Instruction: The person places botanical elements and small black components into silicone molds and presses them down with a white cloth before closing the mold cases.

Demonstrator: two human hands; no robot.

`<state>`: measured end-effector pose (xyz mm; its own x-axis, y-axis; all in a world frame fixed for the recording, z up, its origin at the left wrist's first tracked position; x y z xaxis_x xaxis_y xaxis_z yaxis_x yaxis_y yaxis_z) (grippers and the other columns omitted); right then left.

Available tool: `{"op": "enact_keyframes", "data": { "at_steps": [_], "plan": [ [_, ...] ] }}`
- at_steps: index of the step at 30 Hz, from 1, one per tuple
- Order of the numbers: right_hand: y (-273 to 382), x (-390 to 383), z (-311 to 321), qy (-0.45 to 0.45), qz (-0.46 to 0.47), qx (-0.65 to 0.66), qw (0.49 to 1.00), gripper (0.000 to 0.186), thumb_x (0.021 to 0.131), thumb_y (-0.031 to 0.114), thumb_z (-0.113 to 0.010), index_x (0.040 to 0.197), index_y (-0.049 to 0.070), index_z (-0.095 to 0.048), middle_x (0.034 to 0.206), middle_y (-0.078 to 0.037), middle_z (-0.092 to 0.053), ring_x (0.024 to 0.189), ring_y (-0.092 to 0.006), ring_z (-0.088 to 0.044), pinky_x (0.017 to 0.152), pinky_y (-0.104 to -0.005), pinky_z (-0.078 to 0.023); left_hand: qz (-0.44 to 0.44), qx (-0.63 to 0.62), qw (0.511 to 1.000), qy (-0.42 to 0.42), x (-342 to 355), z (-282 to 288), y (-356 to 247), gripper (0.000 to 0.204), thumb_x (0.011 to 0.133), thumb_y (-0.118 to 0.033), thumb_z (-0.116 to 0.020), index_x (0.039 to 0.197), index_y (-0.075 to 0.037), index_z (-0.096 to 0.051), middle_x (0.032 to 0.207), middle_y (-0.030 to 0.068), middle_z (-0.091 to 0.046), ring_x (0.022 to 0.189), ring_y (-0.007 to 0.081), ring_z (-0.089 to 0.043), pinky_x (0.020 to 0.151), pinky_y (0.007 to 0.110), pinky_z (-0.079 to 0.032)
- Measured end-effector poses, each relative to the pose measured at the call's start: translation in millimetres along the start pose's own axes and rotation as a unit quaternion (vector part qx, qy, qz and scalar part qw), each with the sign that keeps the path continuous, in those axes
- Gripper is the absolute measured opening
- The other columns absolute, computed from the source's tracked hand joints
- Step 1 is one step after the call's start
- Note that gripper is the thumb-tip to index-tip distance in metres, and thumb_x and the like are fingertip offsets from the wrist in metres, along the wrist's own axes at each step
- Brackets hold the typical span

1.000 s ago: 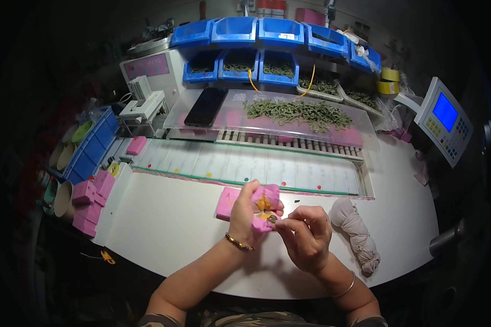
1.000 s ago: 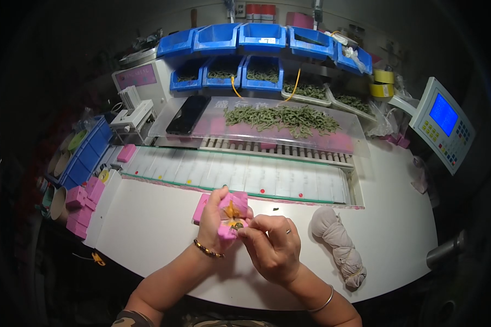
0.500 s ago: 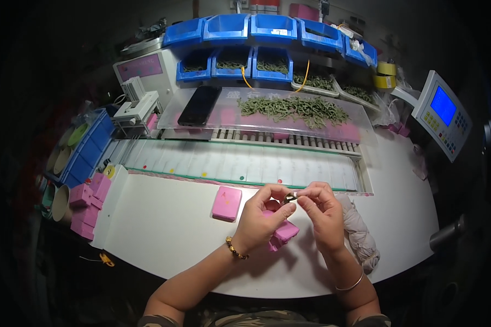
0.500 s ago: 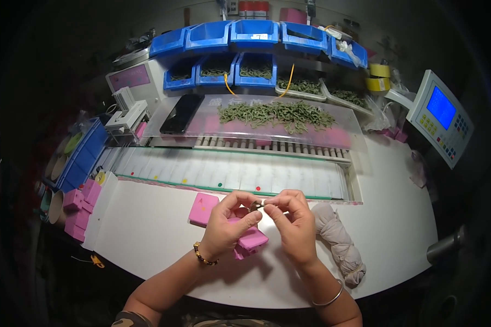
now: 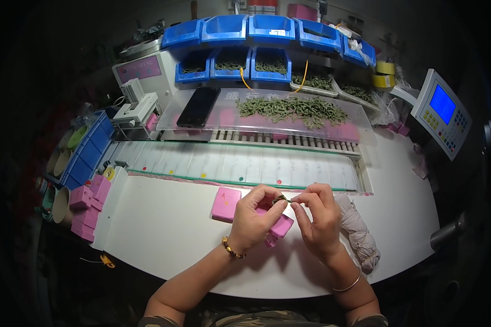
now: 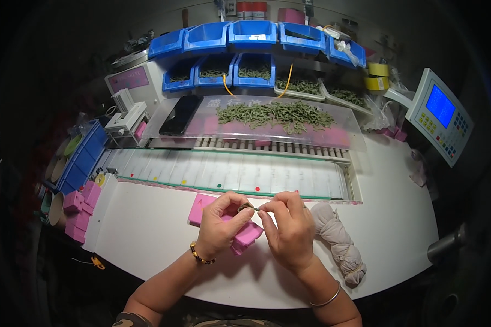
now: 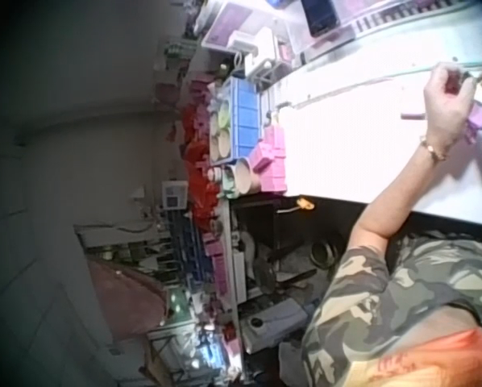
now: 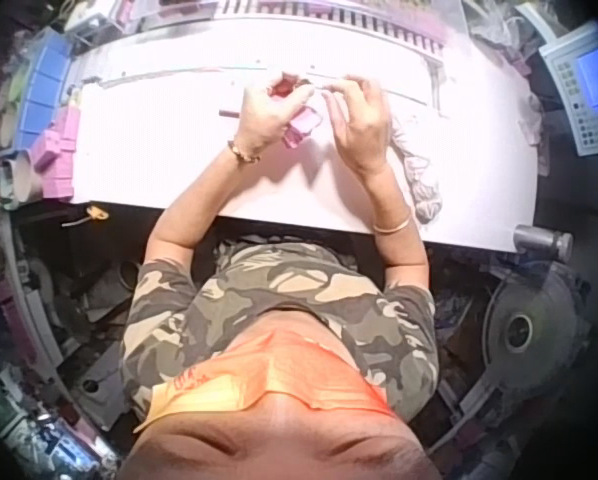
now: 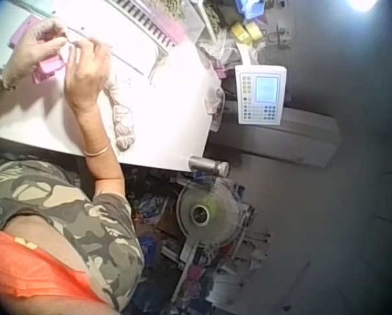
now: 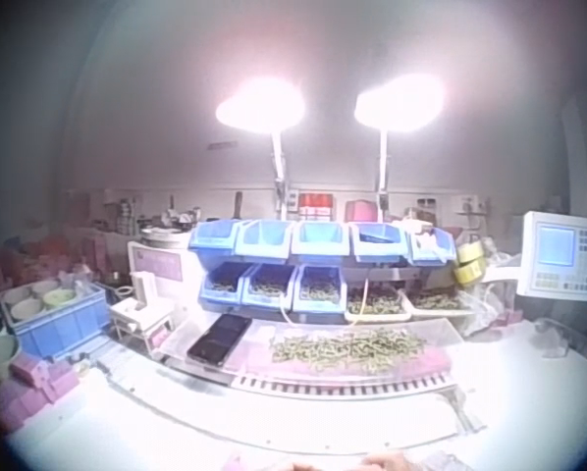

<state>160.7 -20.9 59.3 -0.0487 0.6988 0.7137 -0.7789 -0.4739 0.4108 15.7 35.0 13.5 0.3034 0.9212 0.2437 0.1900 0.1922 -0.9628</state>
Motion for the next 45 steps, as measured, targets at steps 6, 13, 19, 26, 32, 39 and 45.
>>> {"op": "enact_keyframes", "data": {
  "at_steps": [6,13,19,26,32,39,45],
  "plan": [
    [-30.1,-14.9,-13.9,0.163,-0.334,0.474,0.798,0.012,0.098,0.014,-0.057,0.093,0.004,-0.061,0.086,-0.001,-0.058,0.073,-0.0103,-0.048,0.07,-0.0244,-0.039,0.0,-0.03,0.999,0.032,0.5,-1.9,-4.5,0.01,0.089,-0.006,-0.069,0.097,-0.004,-0.062,0.088,-0.0005,-0.065,0.08,0.0046,-0.061,0.072,0.021,-0.05],
    [-34.3,-19.9,-19.3,0.189,-0.414,0.598,0.66,0.014,0.099,0.018,-0.054,0.096,0.005,-0.06,0.082,0.002,-0.057,0.073,-0.0064,-0.045,0.067,-0.0232,-0.037,0.014,-0.085,0.993,0.077,0.3,-3.7,-0.5,0.01,0.091,-0.006,-0.068,0.1,-0.004,-0.063,0.089,-0.001,-0.066,0.082,0.0038,-0.061,0.073,0.021,-0.05],
    [-43.7,-20.4,-16.0,0.197,-0.38,0.62,0.658,0.015,0.094,0.018,-0.06,0.085,0.006,-0.062,0.081,0.001,-0.058,0.071,-0.0077,-0.046,0.065,-0.0239,-0.036,0.018,-0.127,0.99,0.06,2.8,2.3,-1.4,0.011,0.091,-0.005,-0.069,0.101,-0.005,-0.065,0.09,-0.0012,-0.066,0.082,0.0032,-0.06,0.073,0.021,-0.051],
    [-28.7,-3.0,1.9,0.114,-0.194,0.288,0.931,0.01,0.089,0.016,-0.068,0.085,0.008,-0.072,0.083,0.002,-0.064,0.084,-0.0091,-0.052,0.07,-0.0239,-0.036,-0.048,-0.069,0.995,0.057,2.5,1.8,-4.1,0.012,0.089,-0.004,-0.07,0.1,-0.006,-0.067,0.094,-0.0006,-0.066,0.085,0.0052,-0.062,0.075,0.022,-0.051],
    [-32.2,-9.3,-7.7,0.111,-0.244,0.402,0.875,0.009,0.09,0.015,-0.069,0.089,0.007,-0.071,0.093,0.0,-0.063,0.087,-0.009,-0.053,0.073,-0.0237,-0.037,-0.126,0.029,0.99,0.055,0.3,-2.3,-13.8,0.014,0.086,-0.001,-0.071,0.099,-0.006,-0.068,0.096,0.0027,-0.063,0.086,0.0095,-0.063,0.076,0.024,-0.052],
    [-35.0,-14.4,-11.9,0.116,-0.274,0.44,0.847,0.008,0.089,0.013,-0.07,0.09,0.006,-0.069,0.096,-0.002,-0.062,0.089,-0.0097,-0.054,0.074,-0.0236,-0.038,-0.201,0.086,0.974,0.054,-2.3,-3.5,-18.6,0.021,0.084,0.001,-0.07,0.102,-0.007,-0.067,0.093,0.0029,-0.062,0.083,0.0106,-0.062,0.075,0.026,-0.052],
    [-23.2,-1.7,5.6,0.054,-0.176,0.266,0.946,0.007,0.085,0.011,-0.072,0.089,0.006,-0.068,0.095,-0.004,-0.06,0.09,-0.0148,-0.055,0.076,-0.0283,-0.041,-0.092,0.045,0.995,0.02,-2.8,-3.1,-12.2,0.038,0.083,0.001,-0.069,0.119,-0.007,-0.058,0.087,0.0018,-0.061,0.082,0.0094,-0.061,0.076,0.025,-0.051]
  ]
}}
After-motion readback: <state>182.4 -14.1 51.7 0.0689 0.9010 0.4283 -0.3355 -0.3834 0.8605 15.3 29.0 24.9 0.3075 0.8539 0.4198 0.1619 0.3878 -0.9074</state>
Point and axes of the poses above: each hand's wrist, its own x-axis towards the middle knuckle, its own z-axis out of the back of the hand, y = z × x, the point moved 4 cm from there along x, towards the middle knuckle
